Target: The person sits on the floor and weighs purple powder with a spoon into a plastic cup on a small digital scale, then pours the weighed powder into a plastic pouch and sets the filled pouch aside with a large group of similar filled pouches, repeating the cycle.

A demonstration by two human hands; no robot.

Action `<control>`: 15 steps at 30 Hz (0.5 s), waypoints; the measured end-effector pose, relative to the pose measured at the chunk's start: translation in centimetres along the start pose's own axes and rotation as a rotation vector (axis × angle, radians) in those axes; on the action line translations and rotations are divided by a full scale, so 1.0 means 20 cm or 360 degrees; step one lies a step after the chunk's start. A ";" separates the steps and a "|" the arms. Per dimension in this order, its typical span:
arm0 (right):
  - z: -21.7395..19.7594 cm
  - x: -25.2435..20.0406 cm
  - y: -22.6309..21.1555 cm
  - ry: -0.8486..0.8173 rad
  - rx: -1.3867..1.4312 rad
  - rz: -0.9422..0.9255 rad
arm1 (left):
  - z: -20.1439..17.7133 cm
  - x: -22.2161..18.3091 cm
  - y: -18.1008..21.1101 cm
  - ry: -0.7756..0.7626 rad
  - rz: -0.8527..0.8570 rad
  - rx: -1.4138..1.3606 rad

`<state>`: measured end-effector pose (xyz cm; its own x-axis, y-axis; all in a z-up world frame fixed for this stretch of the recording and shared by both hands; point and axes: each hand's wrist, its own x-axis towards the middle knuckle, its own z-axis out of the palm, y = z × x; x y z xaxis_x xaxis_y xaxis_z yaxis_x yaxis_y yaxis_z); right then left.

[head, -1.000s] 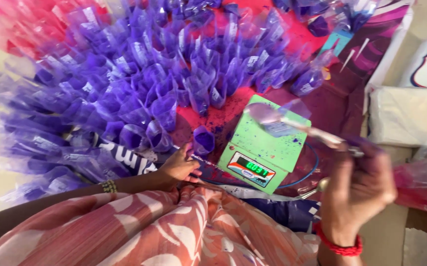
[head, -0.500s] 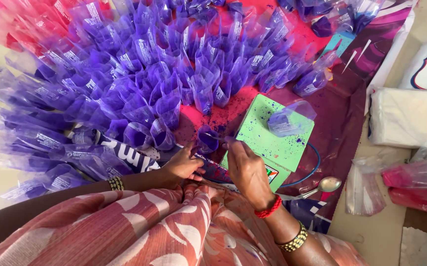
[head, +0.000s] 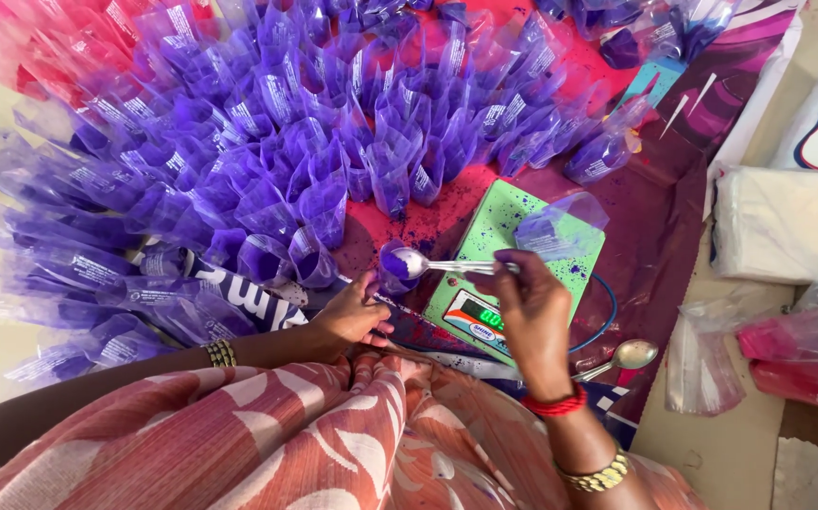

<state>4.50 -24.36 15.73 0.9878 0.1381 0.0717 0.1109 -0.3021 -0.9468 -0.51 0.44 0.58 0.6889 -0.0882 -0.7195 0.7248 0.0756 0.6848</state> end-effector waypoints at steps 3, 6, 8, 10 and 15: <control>-0.12 0.02 -0.06 0.0077 0.0343 0.0100 | 0.00 0.01 -0.02 0.0007 -0.0009 -0.0013; -0.26 0.03 -0.12 0.0178 0.0659 0.0158 | 0.00 0.00 -0.02 0.0015 -0.0013 -0.0018; -0.36 0.03 -0.14 0.0240 0.0802 0.0180 | 0.00 0.01 -0.03 0.0028 -0.0007 -0.0006; -0.47 0.03 -0.17 0.0338 0.1062 0.0106 | -0.01 0.02 -0.06 0.0047 -0.0034 -0.0019; -0.71 0.00 -0.17 0.0491 0.1048 -0.0099 | -0.01 0.01 -0.06 0.0049 0.0003 -0.0003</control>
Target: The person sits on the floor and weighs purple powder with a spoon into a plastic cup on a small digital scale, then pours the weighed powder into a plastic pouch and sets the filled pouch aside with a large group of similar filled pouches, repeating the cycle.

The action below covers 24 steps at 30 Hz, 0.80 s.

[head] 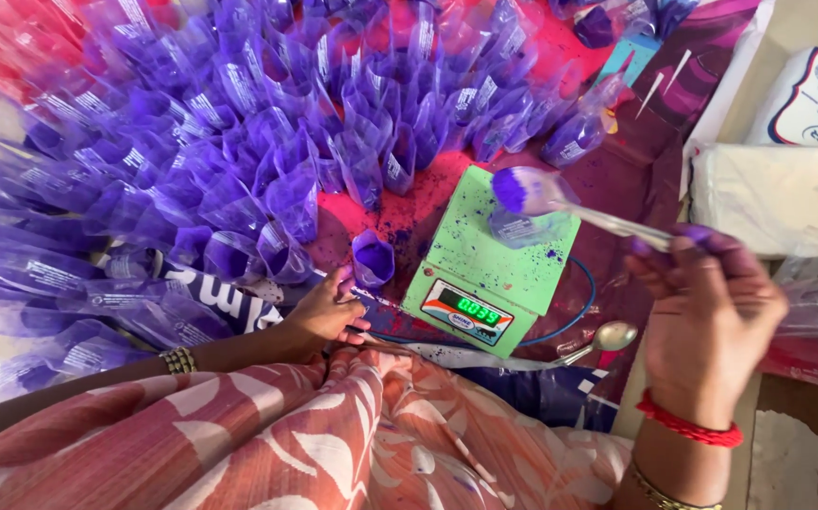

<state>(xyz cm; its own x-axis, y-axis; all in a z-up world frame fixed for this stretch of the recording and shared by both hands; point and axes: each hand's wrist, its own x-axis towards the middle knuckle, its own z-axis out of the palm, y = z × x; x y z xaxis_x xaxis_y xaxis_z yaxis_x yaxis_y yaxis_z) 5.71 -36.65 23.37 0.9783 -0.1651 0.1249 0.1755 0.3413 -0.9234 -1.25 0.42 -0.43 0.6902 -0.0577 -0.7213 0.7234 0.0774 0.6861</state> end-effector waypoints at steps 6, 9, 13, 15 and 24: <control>-0.11 0.03 -0.10 0.0161 -0.0081 -0.0175 | 0.02 -0.03 0.03 -0.0029 -0.0016 0.0015; -0.17 0.04 -0.10 0.0141 -0.0150 -0.0231 | 0.03 -0.05 0.05 -0.0022 -0.0026 0.0045; -0.18 0.04 -0.10 0.0129 -0.0265 -0.0256 | 0.04 -0.07 0.06 0.0011 -0.0043 0.0065; -0.11 0.03 -0.11 0.0181 -0.0309 -0.0257 | 0.04 -0.05 0.05 0.0022 -0.0050 0.0079; -0.02 -0.03 -0.03 0.0086 -0.1254 -0.0659 | 0.03 -0.01 0.02 0.0026 -0.0062 0.0039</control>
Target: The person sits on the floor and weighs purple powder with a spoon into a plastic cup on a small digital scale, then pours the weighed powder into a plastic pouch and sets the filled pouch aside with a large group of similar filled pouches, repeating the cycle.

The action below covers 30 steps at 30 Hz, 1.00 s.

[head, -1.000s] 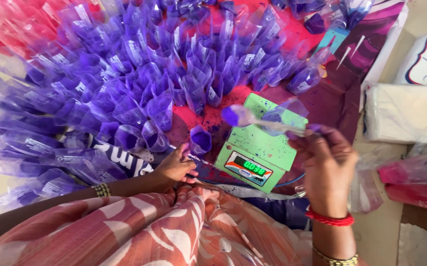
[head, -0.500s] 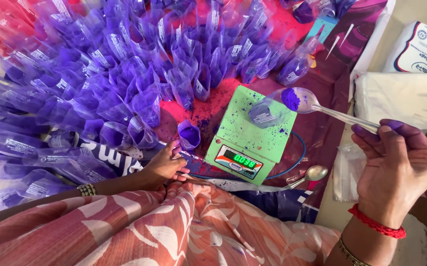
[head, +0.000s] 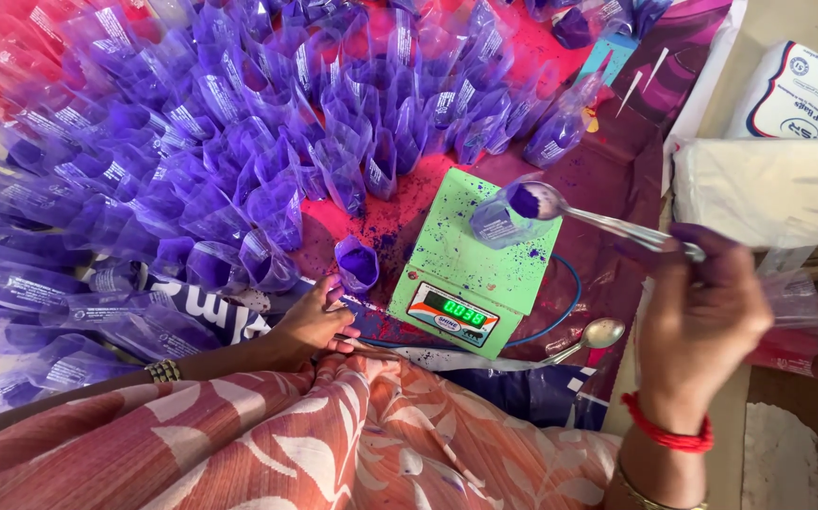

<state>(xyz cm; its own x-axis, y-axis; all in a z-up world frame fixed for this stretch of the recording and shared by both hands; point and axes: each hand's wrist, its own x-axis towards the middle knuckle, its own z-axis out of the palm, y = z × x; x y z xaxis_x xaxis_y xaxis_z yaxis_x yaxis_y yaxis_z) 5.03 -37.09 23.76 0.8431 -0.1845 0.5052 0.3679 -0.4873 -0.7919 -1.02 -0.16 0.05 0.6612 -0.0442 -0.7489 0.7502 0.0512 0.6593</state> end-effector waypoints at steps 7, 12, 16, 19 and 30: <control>0.07 -0.05 -0.08 -0.0194 -0.0666 -0.0556 | 0.01 -0.02 0.02 -0.0012 -0.0015 0.0013; 0.01 0.02 -0.04 -0.0001 -0.0154 -0.0251 | 0.00 -0.06 0.04 -0.0030 0.0016 0.0024; -0.02 0.05 -0.03 0.0168 0.0559 0.0191 | -0.01 -0.07 0.04 -0.0019 0.0049 0.0031; -0.04 0.06 0.05 0.0224 0.0830 0.0356 | -0.01 -0.05 0.04 -0.0024 0.0025 0.0024; -0.05 0.05 0.05 0.0238 0.1158 0.0532 | -0.01 -0.05 0.03 -0.0009 0.0043 0.0031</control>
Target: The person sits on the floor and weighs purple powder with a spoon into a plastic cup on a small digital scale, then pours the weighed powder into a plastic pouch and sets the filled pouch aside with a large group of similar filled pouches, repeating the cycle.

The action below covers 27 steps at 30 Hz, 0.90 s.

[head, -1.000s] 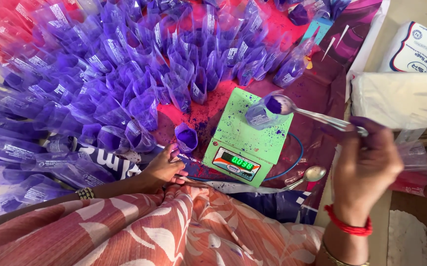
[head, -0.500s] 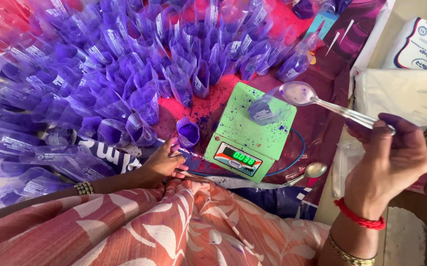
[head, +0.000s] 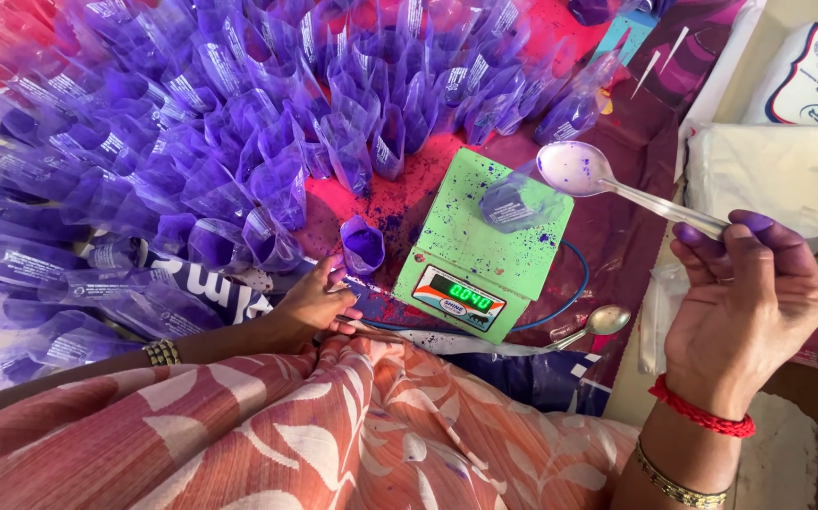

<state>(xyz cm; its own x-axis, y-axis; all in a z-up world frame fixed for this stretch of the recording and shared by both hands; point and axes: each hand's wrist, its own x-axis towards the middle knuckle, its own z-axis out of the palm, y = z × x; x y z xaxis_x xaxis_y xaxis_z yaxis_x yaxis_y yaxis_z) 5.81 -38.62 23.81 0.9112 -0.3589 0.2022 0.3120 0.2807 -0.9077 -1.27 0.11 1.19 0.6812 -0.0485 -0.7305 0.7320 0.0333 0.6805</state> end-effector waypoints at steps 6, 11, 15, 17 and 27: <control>-0.06 0.00 0.03 -0.0094 0.0131 0.0080 | 0.00 0.02 -0.02 -0.0005 0.0010 -0.0012; -0.05 -0.02 0.03 -0.0141 0.0152 0.0091 | -0.01 0.02 -0.02 -0.0004 -0.0014 -0.0016; -0.03 -0.03 0.03 -0.0184 0.0126 0.0054 | -0.01 0.03 -0.03 -0.0014 0.0015 -0.0024; 0.02 -0.06 0.03 -0.0213 0.0126 0.0042 | -0.01 0.05 -0.05 -0.0023 0.0019 -0.0017; 0.37 -0.34 0.27 -0.0636 -0.0802 0.0020 | 0.00 0.04 -0.03 -0.0019 0.0014 -0.0030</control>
<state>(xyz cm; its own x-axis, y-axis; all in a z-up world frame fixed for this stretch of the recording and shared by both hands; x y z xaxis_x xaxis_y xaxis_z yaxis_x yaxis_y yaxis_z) 3.37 -28.04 20.32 0.9743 0.0285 0.2235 0.2245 -0.2048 -0.9527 -1.25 0.12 0.19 0.6874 -0.0601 -0.7238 0.7262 0.0525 0.6854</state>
